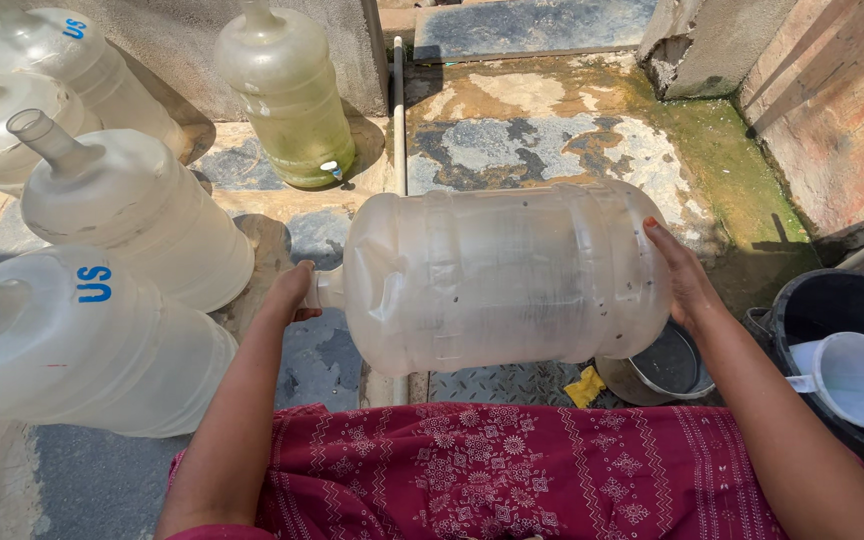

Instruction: The recorder is rinsing out a large plastic water jug. They move the jug under a tap, add water and a small amount of green liquid from a cup, swirl it around to wash the interior, and then pour the contents out.

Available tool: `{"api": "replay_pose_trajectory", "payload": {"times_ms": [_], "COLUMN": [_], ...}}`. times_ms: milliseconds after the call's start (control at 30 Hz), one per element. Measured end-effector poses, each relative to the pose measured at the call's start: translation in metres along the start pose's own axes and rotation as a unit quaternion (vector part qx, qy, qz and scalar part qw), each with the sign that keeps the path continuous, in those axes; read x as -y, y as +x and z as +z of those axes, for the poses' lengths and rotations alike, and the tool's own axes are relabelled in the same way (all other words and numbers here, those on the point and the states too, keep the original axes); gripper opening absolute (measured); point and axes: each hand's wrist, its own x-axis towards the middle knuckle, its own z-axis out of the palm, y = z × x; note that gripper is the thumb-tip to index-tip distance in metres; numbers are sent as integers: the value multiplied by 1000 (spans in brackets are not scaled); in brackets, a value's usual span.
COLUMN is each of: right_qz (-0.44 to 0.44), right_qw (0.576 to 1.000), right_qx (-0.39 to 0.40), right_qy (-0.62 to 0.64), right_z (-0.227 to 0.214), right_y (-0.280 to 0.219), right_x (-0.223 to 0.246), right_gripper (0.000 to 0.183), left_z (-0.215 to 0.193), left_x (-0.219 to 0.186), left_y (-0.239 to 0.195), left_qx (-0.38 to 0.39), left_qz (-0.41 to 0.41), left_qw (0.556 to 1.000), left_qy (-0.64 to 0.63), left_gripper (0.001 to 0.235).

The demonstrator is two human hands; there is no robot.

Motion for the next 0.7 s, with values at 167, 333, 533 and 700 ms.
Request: {"api": "replay_pose_trajectory", "payload": {"times_ms": [167,333,533,700], "right_qz": [0,-12,-10,2], "right_qw": [1000,1000,1000,1000], "right_qx": [-2,0,0,-16], "right_qy": [5,9,4,-25], "right_z": [-1,-2,-4,-3], "right_y": [2,3,5,4], "right_x": [-1,0,-3,-3], "right_gripper": [99,97,99,105], "left_z": [0,1,2,2], "left_x": [0,-3,-5,-8], "left_y": [-1,-4,-10,-15], "left_qx": [3,-1,2,-1], "left_qz": [3,7,3,-1], "left_qw": [1000,1000,1000,1000], "left_qy": [-3,-11,3,20], "left_gripper": [54,54,54,55]}}
